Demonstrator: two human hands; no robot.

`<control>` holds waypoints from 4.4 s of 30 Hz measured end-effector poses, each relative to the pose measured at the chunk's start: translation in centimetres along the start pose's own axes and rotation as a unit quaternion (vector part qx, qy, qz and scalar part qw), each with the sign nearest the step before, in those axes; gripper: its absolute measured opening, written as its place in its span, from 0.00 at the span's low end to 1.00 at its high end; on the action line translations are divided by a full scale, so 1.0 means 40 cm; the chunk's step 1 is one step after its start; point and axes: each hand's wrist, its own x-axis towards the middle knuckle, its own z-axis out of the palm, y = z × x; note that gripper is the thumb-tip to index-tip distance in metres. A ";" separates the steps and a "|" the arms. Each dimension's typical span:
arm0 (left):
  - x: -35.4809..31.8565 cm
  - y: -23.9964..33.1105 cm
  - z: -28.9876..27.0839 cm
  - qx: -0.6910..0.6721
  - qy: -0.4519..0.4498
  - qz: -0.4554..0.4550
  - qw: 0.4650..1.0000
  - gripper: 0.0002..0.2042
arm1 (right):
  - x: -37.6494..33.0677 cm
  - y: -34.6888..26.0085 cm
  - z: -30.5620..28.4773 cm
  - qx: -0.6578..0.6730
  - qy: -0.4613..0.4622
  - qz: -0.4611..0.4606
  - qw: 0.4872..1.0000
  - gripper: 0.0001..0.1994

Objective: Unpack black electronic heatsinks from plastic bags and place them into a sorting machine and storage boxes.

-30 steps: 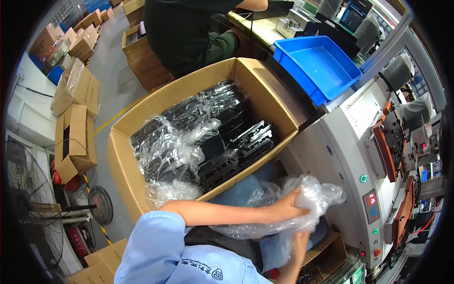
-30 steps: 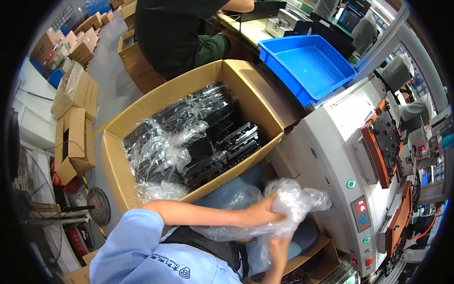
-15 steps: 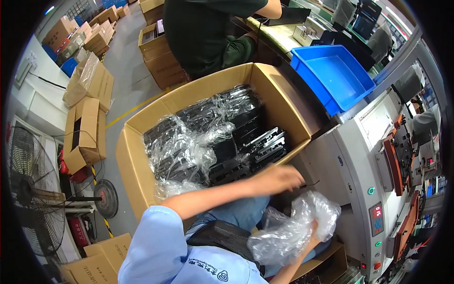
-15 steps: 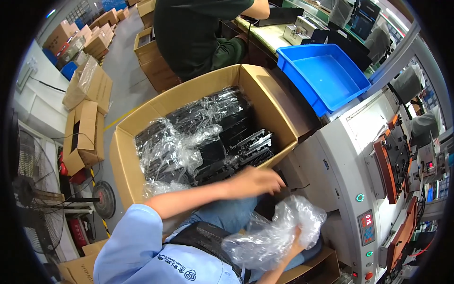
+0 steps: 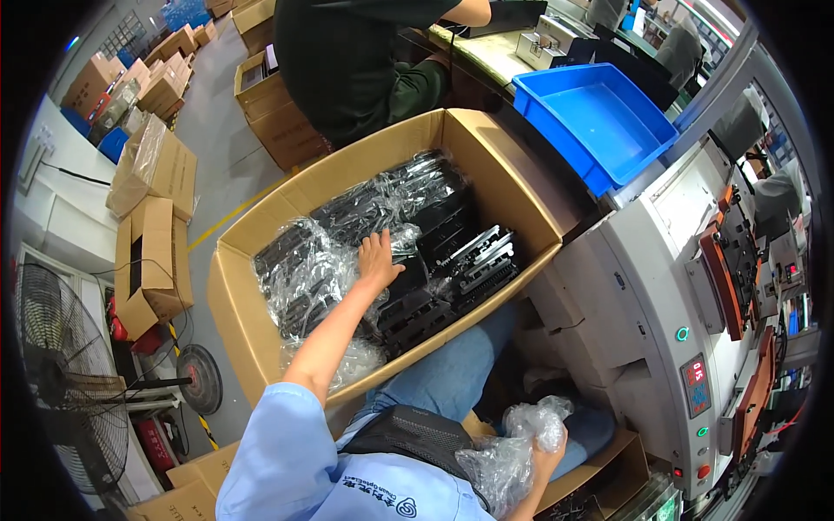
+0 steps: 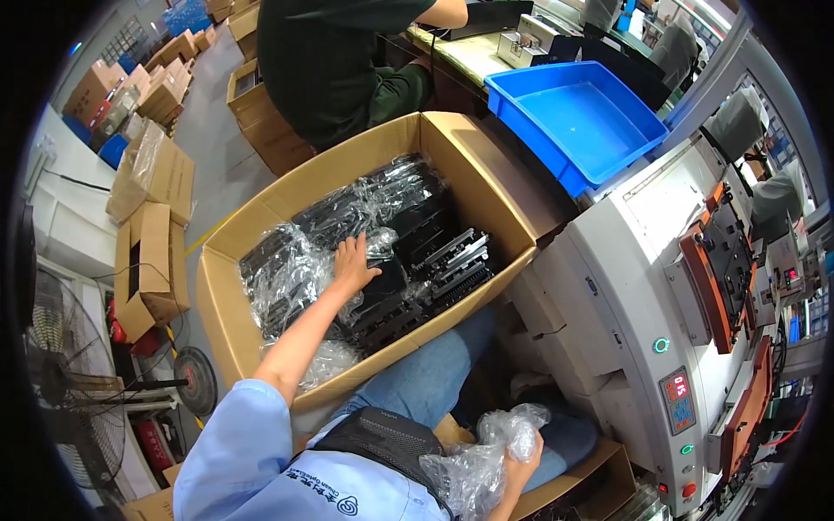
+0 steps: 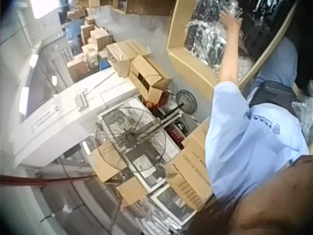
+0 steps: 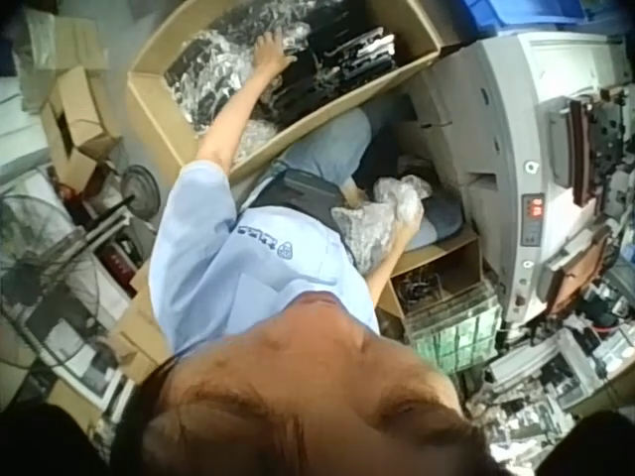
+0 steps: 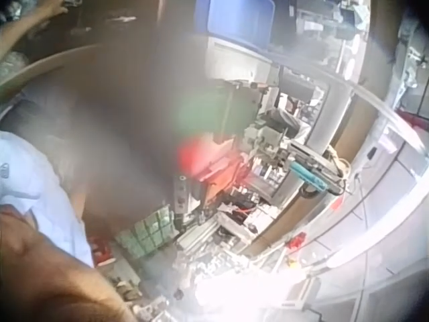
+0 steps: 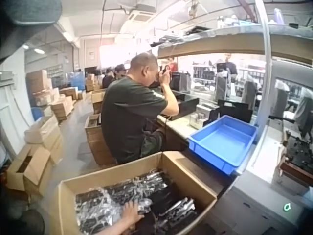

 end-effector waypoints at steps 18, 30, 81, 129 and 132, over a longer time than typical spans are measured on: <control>-0.067 0.086 0.032 0.058 0.010 0.165 0.985 0.41 | 0.010 -0.051 0.056 0.277 -0.077 0.215 0.933 0.17; 0.031 -0.097 -0.122 -0.345 0.002 -0.048 0.937 0.36 | 0.046 -0.018 0.052 0.250 0.021 0.032 0.968 0.25; -0.087 -0.012 -0.390 -0.337 -0.136 0.118 0.924 0.31 | 0.331 -0.728 0.287 0.352 -0.200 0.127 0.906 0.12; -0.079 0.554 -0.856 -0.685 -0.154 0.392 0.594 0.06 | 0.272 -0.489 0.223 0.292 -0.235 -0.172 0.911 0.47; -0.157 0.708 -0.787 -0.754 -0.356 0.431 0.345 0.07 | 0.233 -0.435 0.143 0.306 -0.201 -0.178 0.913 0.44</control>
